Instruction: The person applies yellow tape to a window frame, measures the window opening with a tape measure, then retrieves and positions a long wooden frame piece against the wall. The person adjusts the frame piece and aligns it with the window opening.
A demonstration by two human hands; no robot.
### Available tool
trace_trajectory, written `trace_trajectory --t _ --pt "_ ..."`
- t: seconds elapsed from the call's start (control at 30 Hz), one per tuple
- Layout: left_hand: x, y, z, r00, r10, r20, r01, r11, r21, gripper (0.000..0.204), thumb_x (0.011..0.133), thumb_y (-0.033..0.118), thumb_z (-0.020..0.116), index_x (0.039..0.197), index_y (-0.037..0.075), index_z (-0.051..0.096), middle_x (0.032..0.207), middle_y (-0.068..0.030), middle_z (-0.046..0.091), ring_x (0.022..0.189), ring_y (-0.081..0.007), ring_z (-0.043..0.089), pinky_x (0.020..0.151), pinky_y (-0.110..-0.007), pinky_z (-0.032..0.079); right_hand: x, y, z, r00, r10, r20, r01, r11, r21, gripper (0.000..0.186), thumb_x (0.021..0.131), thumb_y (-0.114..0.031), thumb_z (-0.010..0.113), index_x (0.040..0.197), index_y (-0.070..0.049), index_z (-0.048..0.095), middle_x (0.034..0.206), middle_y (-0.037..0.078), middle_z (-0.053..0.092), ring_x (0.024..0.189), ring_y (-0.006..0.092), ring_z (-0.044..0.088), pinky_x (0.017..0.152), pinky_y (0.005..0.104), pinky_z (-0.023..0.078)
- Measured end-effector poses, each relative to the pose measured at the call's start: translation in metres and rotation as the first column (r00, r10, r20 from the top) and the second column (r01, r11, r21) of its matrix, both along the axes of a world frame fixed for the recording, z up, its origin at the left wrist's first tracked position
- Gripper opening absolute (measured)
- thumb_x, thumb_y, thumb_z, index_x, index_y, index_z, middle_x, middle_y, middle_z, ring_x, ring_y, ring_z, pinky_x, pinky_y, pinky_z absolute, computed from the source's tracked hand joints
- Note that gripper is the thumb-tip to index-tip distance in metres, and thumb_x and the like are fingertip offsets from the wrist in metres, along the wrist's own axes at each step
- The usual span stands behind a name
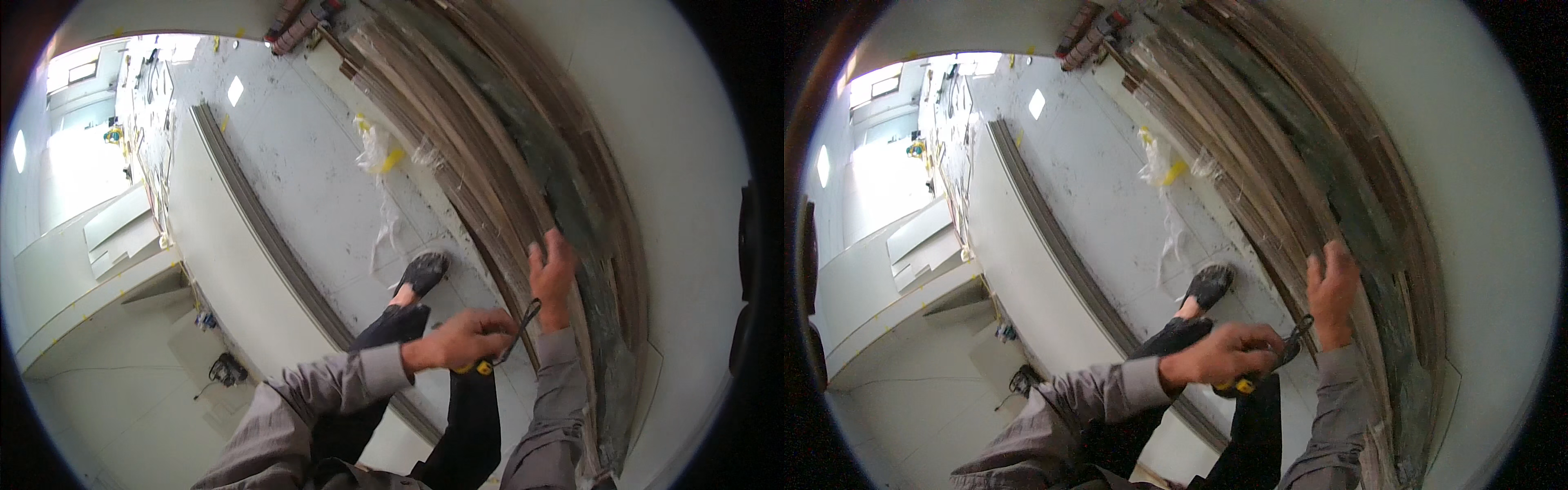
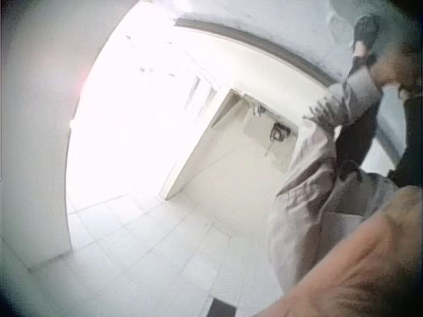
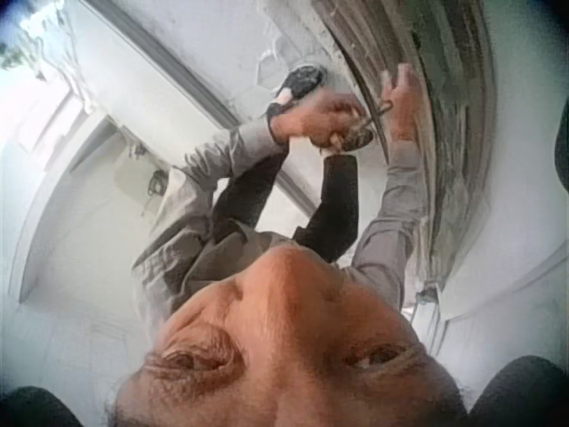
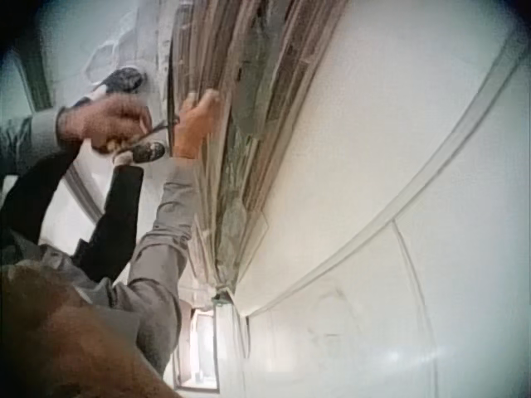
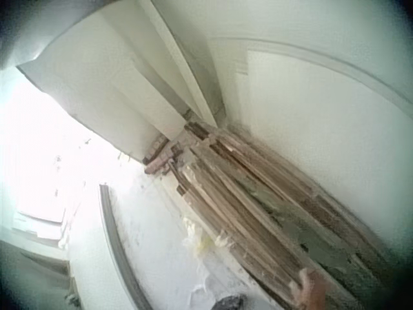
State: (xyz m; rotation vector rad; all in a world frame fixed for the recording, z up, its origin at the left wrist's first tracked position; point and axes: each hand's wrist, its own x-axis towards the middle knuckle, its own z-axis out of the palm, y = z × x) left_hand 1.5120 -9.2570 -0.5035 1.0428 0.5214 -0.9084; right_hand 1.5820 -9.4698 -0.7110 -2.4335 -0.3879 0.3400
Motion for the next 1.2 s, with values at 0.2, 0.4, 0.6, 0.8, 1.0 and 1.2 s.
trace_trajectory --t 0.2,0.4,0.6,0.8,1.0,1.2 --pt "-0.025 0.099 -0.140 0.922 -0.385 0.049 0.243 0.670 0.702 0.034 0.099 0.020 0.070 0.126 0.000 0.068 0.092 -0.0160 0.075 0.085 -0.0255 0.074 0.075 -0.040 0.059 -0.074 0.007 -0.030 0.933 0.293 -0.210 -0.350 0.875 -0.333 0.085 0.086 -0.039 0.088 0.150 0.000 0.049 0.144 0.019 0.059 0.128 0.0393 0.058 0.100 0.0531 0.052" --pt "-0.119 0.156 -0.265 0.577 -0.805 -0.138 0.422 0.149 0.894 0.030 0.097 0.024 0.064 0.119 0.004 0.067 0.101 -0.0209 0.074 0.090 -0.0425 0.073 0.075 -0.054 0.058 -0.104 0.006 -0.082 0.940 0.307 -0.148 -0.337 0.773 -0.537 0.087 0.083 -0.030 0.087 0.152 0.001 0.045 0.135 0.022 0.057 0.120 0.0389 0.059 0.100 0.0500 0.051" --pt "-0.127 0.172 -0.285 0.558 -0.805 0.203 0.079 0.295 0.952 0.034 0.094 0.022 0.071 0.123 0.005 0.066 0.107 -0.0193 0.072 0.095 -0.0419 0.073 0.079 -0.052 0.059 -0.129 0.010 -0.087 0.923 0.383 -0.030 -0.364 0.847 -0.388 0.067 0.087 -0.022 0.078 0.145 0.002 0.053 0.114 0.022 0.062 0.102 0.0382 0.064 0.084 0.0495 0.056" --pt "-0.062 0.168 -0.296 0.844 0.521 0.127 -0.533 0.840 0.095 0.038 0.102 0.022 0.075 0.130 0.000 0.063 0.115 -0.0112 0.073 0.101 -0.0247 0.073 0.087 -0.041 0.062 -0.171 0.003 -0.071 0.913 0.351 -0.208 -0.394 0.892 -0.223 0.066 0.086 -0.019 0.075 0.142 0.005 0.052 0.120 0.026 0.065 0.105 0.0435 0.065 0.084 0.0554 0.056" --pt "-0.066 0.152 -0.318 0.746 0.660 0.092 -0.624 0.740 -0.251 0.036 0.101 0.015 0.074 0.128 -0.004 0.059 0.122 -0.0180 0.070 0.115 -0.0303 0.071 0.102 -0.049 0.060 -0.144 -0.012 -0.046 0.849 0.213 -0.484 -0.338 0.922 -0.187 0.064 0.092 -0.018 0.067 0.146 0.010 0.050 0.123 0.031 0.068 0.109 0.0482 0.066 0.093 0.0551 0.056" --pt "-0.045 0.138 -0.312 0.807 0.506 0.305 -0.520 0.853 -0.041 0.031 0.089 0.022 0.087 0.106 0.003 0.071 0.088 -0.0044 0.072 0.074 -0.0161 0.069 0.066 -0.033 0.059 -0.145 -0.039 -0.031 0.832 0.124 -0.541 -0.188 0.980 -0.063 0.059 0.097 -0.029 0.070 0.140 0.009 0.058 0.123 0.028 0.071 0.111 0.0397 0.070 0.095 0.0487 0.056"
